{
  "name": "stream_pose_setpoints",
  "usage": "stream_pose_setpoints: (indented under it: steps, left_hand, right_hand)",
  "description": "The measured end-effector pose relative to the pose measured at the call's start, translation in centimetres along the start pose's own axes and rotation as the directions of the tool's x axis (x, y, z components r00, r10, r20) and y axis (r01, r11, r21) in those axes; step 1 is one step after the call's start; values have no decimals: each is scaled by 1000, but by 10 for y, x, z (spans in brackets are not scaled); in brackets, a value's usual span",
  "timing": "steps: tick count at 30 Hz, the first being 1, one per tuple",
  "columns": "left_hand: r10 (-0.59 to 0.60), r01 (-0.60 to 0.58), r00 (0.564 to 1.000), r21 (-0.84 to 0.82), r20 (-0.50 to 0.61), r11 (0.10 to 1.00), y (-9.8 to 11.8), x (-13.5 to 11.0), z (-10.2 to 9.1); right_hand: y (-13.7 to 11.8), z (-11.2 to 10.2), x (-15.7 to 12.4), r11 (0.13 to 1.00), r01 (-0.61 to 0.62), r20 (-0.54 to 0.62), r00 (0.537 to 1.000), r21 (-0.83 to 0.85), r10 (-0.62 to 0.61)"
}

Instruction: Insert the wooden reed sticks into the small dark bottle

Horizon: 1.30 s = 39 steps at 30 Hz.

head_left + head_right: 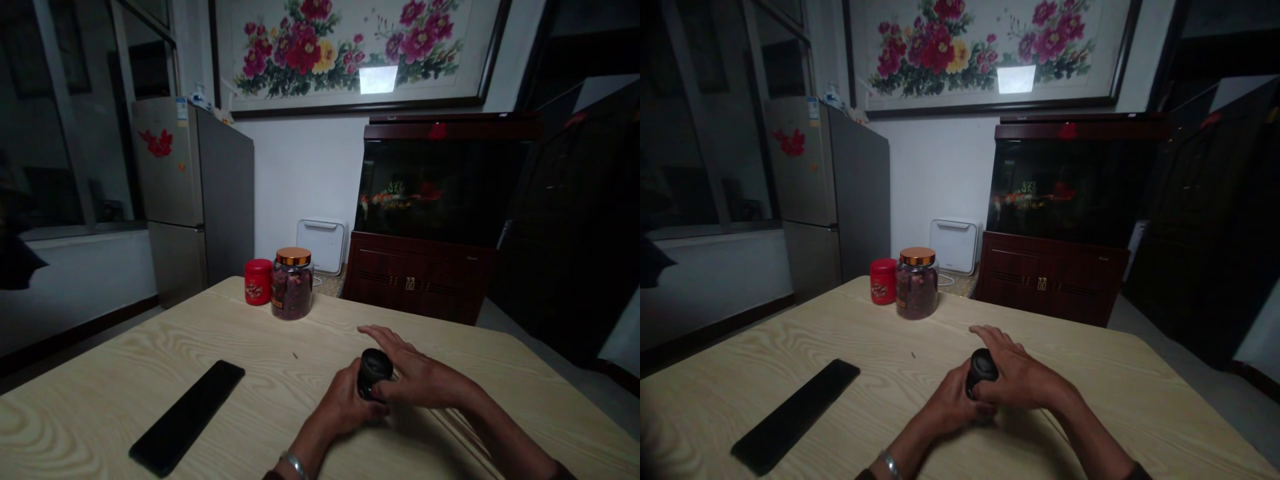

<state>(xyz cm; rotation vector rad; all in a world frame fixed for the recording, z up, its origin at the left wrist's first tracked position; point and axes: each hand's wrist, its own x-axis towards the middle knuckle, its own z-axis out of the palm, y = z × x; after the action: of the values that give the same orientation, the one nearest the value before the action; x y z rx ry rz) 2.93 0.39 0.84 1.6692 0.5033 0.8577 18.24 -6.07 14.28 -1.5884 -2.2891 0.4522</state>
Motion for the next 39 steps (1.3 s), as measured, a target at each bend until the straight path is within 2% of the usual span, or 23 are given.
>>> stream_pose_setpoints:
  steps: [4,6,9,11,13,15,17,19,21,23,28,30,32,34,36,39]
  left_hand:
    - [-32,34,999,60,-39,998,-3,-1,1]
    - [-50,54,998,83,-47,995,-4,-1,1]
    - [-46,52,997,95,-64,994,-2,-1,0]
    - [-33,40,997,95,-69,995,-1,-1,0]
    - [-28,35,997,102,-66,994,1,-1,-1]
    - [-43,50,997,116,-60,992,1,-2,-1]
    - [-69,77,996,130,-60,989,0,-2,-2]
    - [-84,92,994,137,-63,986,0,-2,-2]
    - [-72,81,995,132,-67,988,-1,-2,-2]
    - [-53,62,996,124,-71,990,0,-2,-2]
    - [-78,86,995,129,-66,988,0,-3,-2]
    - [-79,86,995,123,-65,989,-1,-3,-2]
    - [-54,62,996,112,-76,992,-1,-3,-2]
    - [-32,41,996,106,-83,994,-1,-3,-2]
    - [-32,41,996,111,-80,993,-1,-3,-2]
    - [-48,57,996,121,-71,991,-1,-3,-3]
  right_hand:
    - [-8,5,6,960,-141,-95,988,-243,121]
    - [-10,4,9,949,-135,-81,990,-284,117]
    - [-10,-5,10,992,25,92,996,-125,-14]
    - [-11,-11,8,998,66,168,984,2,-65]
    - [-12,-12,8,1000,0,148,989,-3,0]
    - [-12,-10,9,989,-102,79,991,-109,111]
    - [-12,-7,10,968,-154,52,985,-200,167]
    - [-11,-6,10,976,-96,98,988,-195,117]
    - [-9,-8,9,995,6,168,986,-101,11]
    - [-7,-9,8,999,33,182,983,-32,-27]
    - [-4,-4,9,972,-152,52,985,-179,164]
    - [-4,-4,10,974,-121,65,989,-193,136]
    - [-5,-6,9,992,-8,135,991,-127,25]
    - [-6,-8,7,998,46,170,985,-48,-37]
    - [-7,-9,7,999,-5,148,989,-53,13]
    - [-5,-3,9,983,-97,66,992,-157,108]
